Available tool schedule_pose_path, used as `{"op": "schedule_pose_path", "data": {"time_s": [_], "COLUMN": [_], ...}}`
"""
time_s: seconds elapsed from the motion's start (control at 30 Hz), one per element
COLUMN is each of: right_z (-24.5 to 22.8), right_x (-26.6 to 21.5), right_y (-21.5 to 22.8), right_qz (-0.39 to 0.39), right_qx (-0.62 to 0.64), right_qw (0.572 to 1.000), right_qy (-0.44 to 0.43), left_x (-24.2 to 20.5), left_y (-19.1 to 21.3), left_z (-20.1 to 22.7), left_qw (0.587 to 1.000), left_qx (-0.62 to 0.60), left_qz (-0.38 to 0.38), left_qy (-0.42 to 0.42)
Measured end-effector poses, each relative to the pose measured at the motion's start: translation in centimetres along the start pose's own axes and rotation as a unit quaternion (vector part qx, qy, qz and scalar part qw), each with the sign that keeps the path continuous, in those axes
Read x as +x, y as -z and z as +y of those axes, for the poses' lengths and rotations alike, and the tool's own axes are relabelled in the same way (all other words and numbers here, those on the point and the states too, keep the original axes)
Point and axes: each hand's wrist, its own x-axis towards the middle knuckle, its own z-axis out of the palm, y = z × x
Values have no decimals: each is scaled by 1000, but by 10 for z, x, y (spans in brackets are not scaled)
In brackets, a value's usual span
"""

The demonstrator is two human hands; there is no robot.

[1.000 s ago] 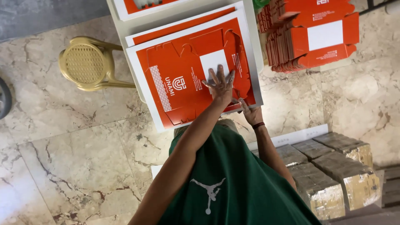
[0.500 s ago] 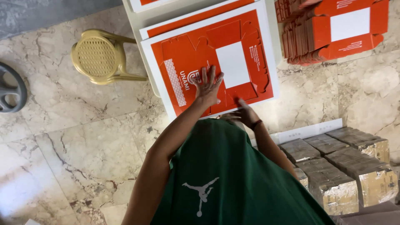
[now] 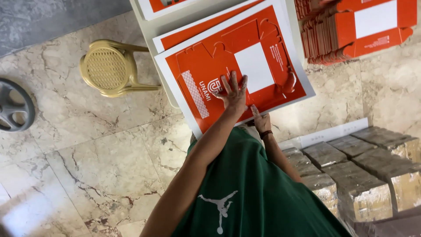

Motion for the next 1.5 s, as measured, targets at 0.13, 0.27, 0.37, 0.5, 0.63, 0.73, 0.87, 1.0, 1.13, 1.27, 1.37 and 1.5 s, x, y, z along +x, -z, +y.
{"op": "schedule_pose_path", "data": {"time_s": [0.13, 0.27, 0.37, 0.5, 0.63, 0.73, 0.87, 1.0, 1.13, 1.27, 1.37, 1.5], "right_z": [-38, -163, -125, -124, -78, -88, -43, -34, -25, 8, 40, 79], "right_x": [-14, -108, -78, -75, -43, -61, -33, -23, -33, -49, -12, 48], "right_y": [37, 131, 101, 92, 52, 70, -2, 7, 43, 106, 151, 182], "right_qz": [149, 156, 170, 178, 201, 208, 217, 185, -55, -230, 335, 371], "right_qx": [326, 433, 442, 427, 397, 436, 584, 523, 465, 276, 242, 78], "right_qw": [929, 864, 855, 868, 884, 872, 782, 832, 876, 932, 909, 922], "right_qy": [-92, -206, -210, -182, -142, -75, 0, -32, -114, 55, 58, -75], "left_x": [-1, -4, -6, -5, -1, 2, 0, 0, -35, -74, -110, -123], "left_y": [15, 12, 28, 14, 11, 20, 9, 7, 17, -41, -64, -104], "left_z": [0, -5, -9, -10, -7, -11, -10, -30, -74, -150, -176, -145], "left_qw": [1000, 1000, 1000, 1000, 1000, 999, 999, 995, 923, 848, 821, 766], "left_qx": [1, -13, -27, -9, -6, -19, -22, -60, -198, -199, -455, -542], "left_qz": [4, -4, -8, 19, 12, 30, 48, 78, 322, 478, 218, 150], "left_qy": [11, 8, -8, -1, 10, 14, 13, -18, -69, 111, 267, 312]}}
